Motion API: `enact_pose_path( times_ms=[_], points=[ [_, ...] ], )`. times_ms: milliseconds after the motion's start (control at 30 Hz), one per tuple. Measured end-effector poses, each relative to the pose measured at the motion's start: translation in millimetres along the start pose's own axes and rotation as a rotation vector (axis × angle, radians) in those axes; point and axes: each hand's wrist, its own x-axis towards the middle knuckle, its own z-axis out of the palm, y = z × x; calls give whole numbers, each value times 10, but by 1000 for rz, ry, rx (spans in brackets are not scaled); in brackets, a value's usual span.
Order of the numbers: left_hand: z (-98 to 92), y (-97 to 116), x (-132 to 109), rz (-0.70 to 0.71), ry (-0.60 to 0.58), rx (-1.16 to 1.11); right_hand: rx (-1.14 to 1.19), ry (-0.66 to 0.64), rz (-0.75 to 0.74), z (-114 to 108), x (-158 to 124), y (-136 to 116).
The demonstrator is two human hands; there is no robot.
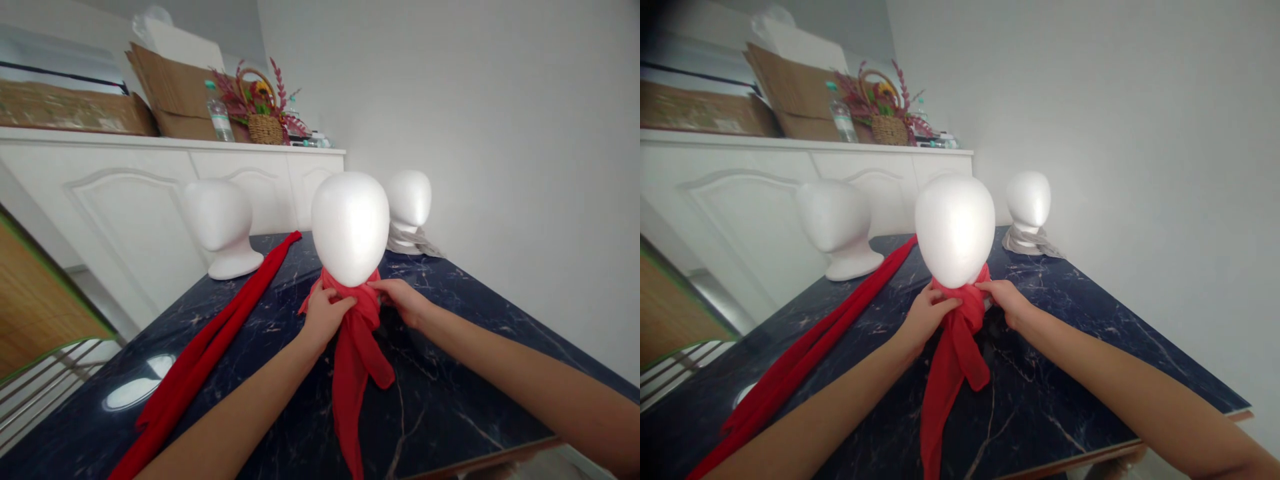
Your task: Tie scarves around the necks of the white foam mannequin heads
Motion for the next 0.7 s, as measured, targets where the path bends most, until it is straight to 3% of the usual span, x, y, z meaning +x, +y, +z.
enact_pose_path(
  times_ms=[167, 367, 533, 700],
  points=[
    [-248, -34, -19, -77, -12, 27, 106, 6, 117, -211, 142, -92],
    [-513, -40, 34, -152, -147, -4, 299, -65, 127, -330, 197, -136],
    [-679, -89, 151, -165, -100, -25, 357, -116, 101, -266, 165, -159],
    [-856, -154, 267, -178, -24, -24, 305, -138, 136, -346, 148, -228]
  ],
)
